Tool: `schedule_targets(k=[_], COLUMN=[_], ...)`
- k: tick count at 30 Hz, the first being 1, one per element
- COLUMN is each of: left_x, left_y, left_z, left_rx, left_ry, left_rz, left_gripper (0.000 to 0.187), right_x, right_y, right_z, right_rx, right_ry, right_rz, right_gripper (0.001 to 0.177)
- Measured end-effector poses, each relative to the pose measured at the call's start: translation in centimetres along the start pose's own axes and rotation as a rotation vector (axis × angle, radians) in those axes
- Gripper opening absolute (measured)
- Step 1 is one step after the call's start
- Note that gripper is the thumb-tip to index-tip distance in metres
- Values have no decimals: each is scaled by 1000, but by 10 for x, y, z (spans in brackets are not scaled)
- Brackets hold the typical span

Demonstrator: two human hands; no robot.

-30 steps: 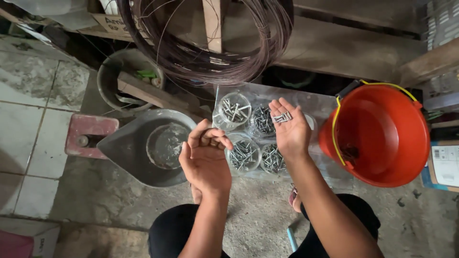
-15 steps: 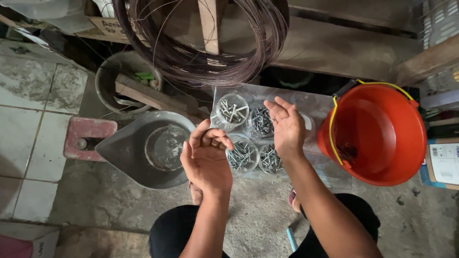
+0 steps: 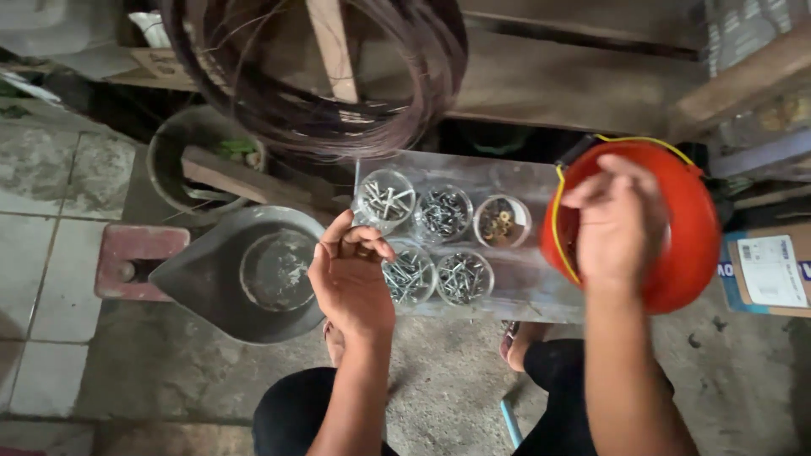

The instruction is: The person sorts a mixed pile of metal fasteners, including screws, nails, and washers, by hand. They pick items from a red bucket and separate them into different clear plastic containers on a low table.

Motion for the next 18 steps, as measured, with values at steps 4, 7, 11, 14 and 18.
schedule_targets(k=[4, 7, 11, 14, 18], left_x=[-10, -36, -98, -126, -138], left_y=[-21, -59, -85, -77, -82], left_z=[-27, -67, -159, -199, -207], left_rx=[165, 540, 823, 1138, 1387], left_ry=[62, 142, 723, 898, 978], left_rz=[-75, -326, -573, -682, -681], left_gripper=[39, 46, 38, 48, 70], right_x=[1, -12, -20, -36, -66], right_y=[76, 118, 120, 109, 117], right_z=[-41, -61, -64, -50, -41], right_rx=[-176, -211, -577, -991, -1337], right_ry=[52, 36, -128, -399, -749], right_rz=[219, 397, 44, -238, -409], right_gripper=[30, 27, 26, 25, 27])
Point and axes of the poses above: each hand's wrist, its own x-axis towards the middle knuckle, its own y-axis out of the back of the hand, z = x × y, the point moved 9 cm from there along x, towards the middle knuckle, and after that the axes turned 6 degrees about -z, right-handed, at the moved point
